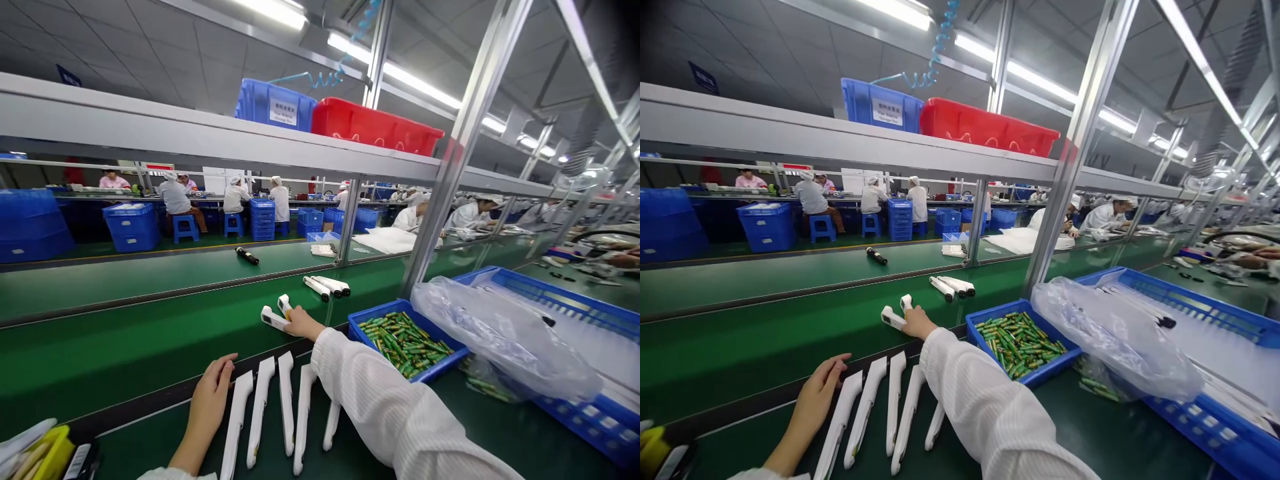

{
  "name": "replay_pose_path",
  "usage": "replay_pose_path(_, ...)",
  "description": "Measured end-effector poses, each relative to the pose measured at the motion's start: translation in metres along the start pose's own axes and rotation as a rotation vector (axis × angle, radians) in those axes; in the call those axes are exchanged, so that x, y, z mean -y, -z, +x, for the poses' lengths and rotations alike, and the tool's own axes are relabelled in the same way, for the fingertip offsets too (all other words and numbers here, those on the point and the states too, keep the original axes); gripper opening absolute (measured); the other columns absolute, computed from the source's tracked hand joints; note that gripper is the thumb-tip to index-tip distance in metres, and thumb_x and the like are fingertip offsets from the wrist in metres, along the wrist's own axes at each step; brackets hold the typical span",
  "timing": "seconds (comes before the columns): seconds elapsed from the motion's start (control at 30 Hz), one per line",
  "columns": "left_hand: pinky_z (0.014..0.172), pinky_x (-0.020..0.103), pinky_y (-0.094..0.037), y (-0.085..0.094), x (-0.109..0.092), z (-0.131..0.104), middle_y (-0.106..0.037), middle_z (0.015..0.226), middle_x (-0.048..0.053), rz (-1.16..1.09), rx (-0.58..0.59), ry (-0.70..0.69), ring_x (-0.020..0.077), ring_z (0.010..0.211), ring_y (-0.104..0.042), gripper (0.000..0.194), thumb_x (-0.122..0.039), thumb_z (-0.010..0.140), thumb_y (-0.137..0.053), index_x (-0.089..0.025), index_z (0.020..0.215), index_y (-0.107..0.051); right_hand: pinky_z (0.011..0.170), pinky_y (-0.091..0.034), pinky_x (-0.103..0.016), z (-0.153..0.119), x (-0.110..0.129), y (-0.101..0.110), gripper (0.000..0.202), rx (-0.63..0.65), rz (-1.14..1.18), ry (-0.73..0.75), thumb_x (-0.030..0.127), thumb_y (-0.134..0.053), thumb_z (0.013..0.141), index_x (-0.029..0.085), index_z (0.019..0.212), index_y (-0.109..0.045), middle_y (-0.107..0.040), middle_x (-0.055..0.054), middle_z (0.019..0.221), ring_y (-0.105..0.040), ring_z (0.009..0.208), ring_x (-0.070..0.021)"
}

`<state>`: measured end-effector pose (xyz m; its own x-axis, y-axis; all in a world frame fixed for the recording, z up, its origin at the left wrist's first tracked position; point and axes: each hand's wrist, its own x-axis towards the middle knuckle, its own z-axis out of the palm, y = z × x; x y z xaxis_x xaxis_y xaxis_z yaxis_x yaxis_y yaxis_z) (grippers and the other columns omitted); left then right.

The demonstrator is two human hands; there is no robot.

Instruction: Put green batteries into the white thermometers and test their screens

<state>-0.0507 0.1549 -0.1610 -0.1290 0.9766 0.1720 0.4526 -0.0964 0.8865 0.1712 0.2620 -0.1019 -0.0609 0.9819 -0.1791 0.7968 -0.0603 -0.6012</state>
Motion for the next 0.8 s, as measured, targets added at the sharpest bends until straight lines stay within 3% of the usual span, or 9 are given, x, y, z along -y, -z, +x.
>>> replay_pose_path(0.13,0.076,0.041,-0.049,-0.002,-0.001,0.001,-0.065,0.102,0.01,0.038,0.017,0.04,0.028,0.085,-0.063,0.051,-0.054,0.083,-0.037,-0.019,0.105,-0.065,0.083,-0.052,-0.04,0.03,0.0,0.011,0.032,-0.027,-0.204,0.047,0.034,-0.058,0.091,0.015,0.116,-0.056,-0.057,-0.009,0.119,-0.06,0.098,-0.0203)
replay_pose_path(0.27,0.074,0.041,-0.049,-0.005,-0.003,0.001,-0.065,0.11,0.01,0.068,0.022,0.093,0.0278,0.085,-0.063,0.051,-0.053,0.086,-0.034,-0.02,0.115,-0.06,0.096,-0.043,-0.049,0.066,-0.01,0.032,0.041,-0.197,-0.395,0.063,0.035,-0.058,0.09,0.017,0.126,-0.05,-0.046,-0.011,0.135,-0.049,0.117,-0.0271)
replay_pose_path(0.4,0.08,0.039,-0.048,-0.007,-0.003,0.003,-0.064,0.114,0.008,0.072,0.026,0.095,0.0276,0.098,-0.062,0.047,-0.052,0.087,-0.034,-0.023,0.111,-0.062,0.106,-0.03,-0.056,0.095,-0.037,0.054,0.049,-0.284,-0.567,-0.023,0.035,-0.061,0.088,0.018,0.131,-0.047,-0.034,-0.011,0.146,-0.034,0.131,-0.0324)
replay_pose_path(0.5,0.081,0.037,-0.048,-0.007,-0.003,0.004,-0.065,0.111,0.006,0.073,0.02,0.078,0.0258,0.097,-0.062,0.043,-0.05,0.088,-0.034,-0.025,0.106,-0.064,0.102,-0.034,-0.054,0.111,-0.054,0.062,0.049,-0.258,-0.64,-0.134,0.037,-0.059,0.089,0.018,0.132,-0.046,-0.041,-0.011,0.14,-0.042,0.125,-0.0309)
replay_pose_path(0.63,0.076,0.037,-0.05,-0.007,-0.003,0.004,-0.066,0.105,0.005,0.082,0.005,0.069,0.0238,0.084,-0.065,0.041,-0.048,0.089,-0.034,-0.025,0.104,-0.065,0.094,-0.044,-0.048,0.118,-0.057,0.058,0.044,-0.204,-0.71,-0.186,0.039,-0.057,0.09,0.017,0.127,-0.049,-0.051,-0.011,0.128,-0.052,0.113,-0.0265)
replay_pose_path(0.8,0.081,0.037,-0.05,-0.004,-0.002,0.003,-0.067,0.106,0.006,0.077,-0.013,0.042,0.0245,0.09,-0.065,0.041,-0.047,0.09,-0.034,-0.024,0.102,-0.065,0.088,-0.046,-0.044,0.094,-0.034,0.048,0.037,-0.192,-0.796,-0.043,0.037,-0.058,0.089,0.016,0.12,-0.053,-0.054,-0.009,0.121,-0.054,0.107,-0.0243)
